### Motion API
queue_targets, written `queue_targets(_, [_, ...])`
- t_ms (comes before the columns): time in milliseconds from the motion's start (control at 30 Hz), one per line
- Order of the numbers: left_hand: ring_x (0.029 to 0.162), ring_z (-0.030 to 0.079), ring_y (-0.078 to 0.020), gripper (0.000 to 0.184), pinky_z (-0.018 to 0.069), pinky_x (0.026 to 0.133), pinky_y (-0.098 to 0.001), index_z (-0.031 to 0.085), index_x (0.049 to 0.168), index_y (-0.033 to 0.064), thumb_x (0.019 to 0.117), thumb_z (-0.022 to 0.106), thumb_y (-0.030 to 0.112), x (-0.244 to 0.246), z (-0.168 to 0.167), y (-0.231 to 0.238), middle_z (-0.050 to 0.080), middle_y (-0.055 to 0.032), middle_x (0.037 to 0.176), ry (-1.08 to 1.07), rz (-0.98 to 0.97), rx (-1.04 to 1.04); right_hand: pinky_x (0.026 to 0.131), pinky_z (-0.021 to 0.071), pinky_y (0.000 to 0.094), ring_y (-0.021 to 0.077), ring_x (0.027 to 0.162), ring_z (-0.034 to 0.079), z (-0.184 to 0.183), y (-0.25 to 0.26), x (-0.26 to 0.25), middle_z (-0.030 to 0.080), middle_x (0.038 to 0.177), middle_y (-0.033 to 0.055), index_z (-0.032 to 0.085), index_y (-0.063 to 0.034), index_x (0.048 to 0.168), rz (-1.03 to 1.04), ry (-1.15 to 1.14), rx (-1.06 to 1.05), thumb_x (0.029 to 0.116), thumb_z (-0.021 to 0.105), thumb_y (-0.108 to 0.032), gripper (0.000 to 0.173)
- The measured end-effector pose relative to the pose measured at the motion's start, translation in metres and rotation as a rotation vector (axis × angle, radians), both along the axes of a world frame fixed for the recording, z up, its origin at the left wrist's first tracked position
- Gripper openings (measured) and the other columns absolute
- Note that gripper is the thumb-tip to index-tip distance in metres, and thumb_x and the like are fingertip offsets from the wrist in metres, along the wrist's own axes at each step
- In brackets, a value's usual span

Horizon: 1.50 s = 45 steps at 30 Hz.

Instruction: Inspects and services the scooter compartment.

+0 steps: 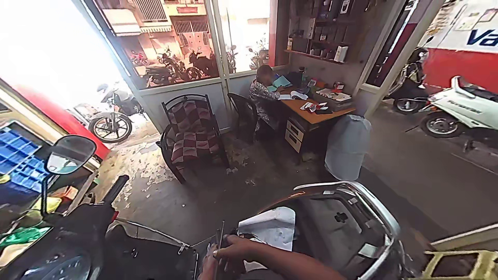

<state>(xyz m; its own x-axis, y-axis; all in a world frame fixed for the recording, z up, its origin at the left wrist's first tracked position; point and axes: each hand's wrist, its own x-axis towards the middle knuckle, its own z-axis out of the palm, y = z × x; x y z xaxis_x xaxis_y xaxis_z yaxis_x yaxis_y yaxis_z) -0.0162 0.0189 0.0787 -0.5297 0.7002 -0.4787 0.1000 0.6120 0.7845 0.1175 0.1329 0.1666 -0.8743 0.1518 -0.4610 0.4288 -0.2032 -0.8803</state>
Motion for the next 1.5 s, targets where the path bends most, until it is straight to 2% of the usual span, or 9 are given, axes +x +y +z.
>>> queue_targets(100, [0.120, 0.061, -0.0345, 0.038, 0.0483, 0.103, -0.0533, 0.058, 0.136, 0.0006, 0.1077, 0.045, 0.022, 0.005, 0.002, -0.004, 0.064, -0.0240, 0.128, -0.078, 0.038, 0.034, 0.072, 0.0578, 0.0406, 0.0194, 0.076, 0.067, 0.012, -0.008, 0.003, 0.068, 0.096, 0.0112, 0.057, -0.0035, 0.127, -0.065, 0.022, -0.023, 0.1017, 0.062, -0.037, 0.042])
queue_targets(200, [0.111, 0.063, -0.0330, 0.038, 0.0507, 0.096, -0.0526, 0.060, 0.132, 0.0006, 0.1080, 0.044, 0.026, 0.014, 0.007, 0.003, 0.066, -0.0227, 0.121, -0.090, 0.056, -0.003, 0.068, 0.0556, 0.0371, 0.0165, 0.071, 0.064, 0.024, -0.011, 0.014, 0.066, 0.089, 0.0088, 0.057, -0.0035, 0.121, -0.128, 0.000, -0.020, 0.1019, 0.061, -0.037, 0.039])
queue_targets(300, [0.121, 0.062, -0.0373, 0.042, 0.0477, 0.103, -0.0575, 0.062, 0.134, 0.0040, 0.1086, 0.044, 0.033, 0.016, 0.013, 0.014, 0.065, -0.0224, 0.128, 0.154, -0.148, -0.146, 0.069, 0.0571, 0.0354, 0.0161, 0.073, 0.065, 0.022, -0.008, 0.024, 0.066, 0.093, 0.0092, 0.056, -0.0020, 0.123, -0.245, 0.029, -0.062, 0.1021, 0.062, -0.034, 0.039])
queue_targets(367, [0.123, 0.061, -0.0411, 0.042, 0.0472, 0.104, -0.0607, 0.062, 0.138, 0.0111, 0.1014, 0.060, 0.032, 0.014, 0.032, 0.016, 0.064, -0.0229, 0.130, 0.324, -0.368, -0.141, 0.063, 0.0566, 0.0324, 0.0145, 0.067, 0.065, 0.018, -0.004, 0.030, 0.068, 0.089, 0.0075, 0.057, -0.0031, 0.120, -0.349, 0.105, -0.094, 0.1029, 0.061, -0.030, 0.033])
queue_targets(433, [0.121, 0.061, -0.0415, 0.045, 0.0463, 0.104, -0.0613, 0.065, 0.135, 0.0136, 0.0946, 0.071, 0.034, 0.011, 0.043, 0.017, 0.067, -0.0220, 0.126, 0.342, -0.457, -0.099, 0.062, 0.0557, 0.0322, 0.0150, 0.067, 0.064, 0.021, 0.002, 0.038, 0.068, 0.088, 0.0080, 0.057, -0.0041, 0.123, -0.441, 0.130, -0.134, 0.1040, 0.060, -0.029, 0.031])
queue_targets(667, [0.114, 0.066, -0.0374, 0.042, 0.0503, 0.098, -0.0620, 0.066, 0.133, 0.0189, 0.0942, 0.068, 0.035, 0.008, 0.042, 0.019, 0.070, -0.0170, 0.119, 0.284, -0.404, -0.149, 0.054, 0.0504, 0.0271, 0.0130, 0.059, 0.061, 0.045, 0.010, 0.066, 0.067, 0.080, 0.0085, 0.058, -0.0048, 0.120, -0.612, 0.204, -0.243, 0.1052, 0.058, -0.027, 0.027])
queue_targets(833, [0.118, 0.064, -0.0356, 0.042, 0.0492, 0.103, -0.0606, 0.064, 0.136, 0.0199, 0.0958, 0.066, 0.033, 0.004, 0.027, 0.019, 0.069, -0.0153, 0.125, 0.276, -0.431, -0.138, 0.055, 0.0520, 0.0282, 0.0138, 0.058, 0.061, 0.048, 0.009, 0.078, 0.067, 0.080, 0.0093, 0.058, -0.0039, 0.119, -0.637, 0.193, -0.239, 0.1052, 0.058, -0.026, 0.026])
queue_targets(1333, [0.122, 0.062, -0.0332, 0.038, 0.0470, 0.106, -0.0584, 0.066, 0.134, 0.0209, 0.0981, 0.061, 0.034, 0.008, 0.025, 0.021, 0.068, -0.0136, 0.128, 0.279, -0.481, -0.125, 0.050, 0.0501, 0.0273, 0.0118, 0.050, 0.055, 0.038, 0.004, 0.102, 0.058, 0.065, 0.0044, 0.058, -0.0023, 0.109, -0.715, 0.207, -0.167, 0.1034, 0.058, -0.023, 0.022])
queue_targets(1500, [0.122, 0.062, -0.0329, 0.037, 0.0480, 0.105, -0.0574, 0.065, 0.134, 0.0255, 0.0982, 0.061, 0.035, 0.011, 0.029, 0.022, 0.067, -0.0130, 0.130, 0.280, -0.474, -0.147, 0.051, 0.0490, 0.0274, 0.0116, 0.050, 0.054, 0.036, 0.001, 0.099, 0.058, 0.064, 0.0048, 0.058, -0.0016, 0.109, -0.747, 0.174, -0.130, 0.1042, 0.057, -0.021, 0.020])
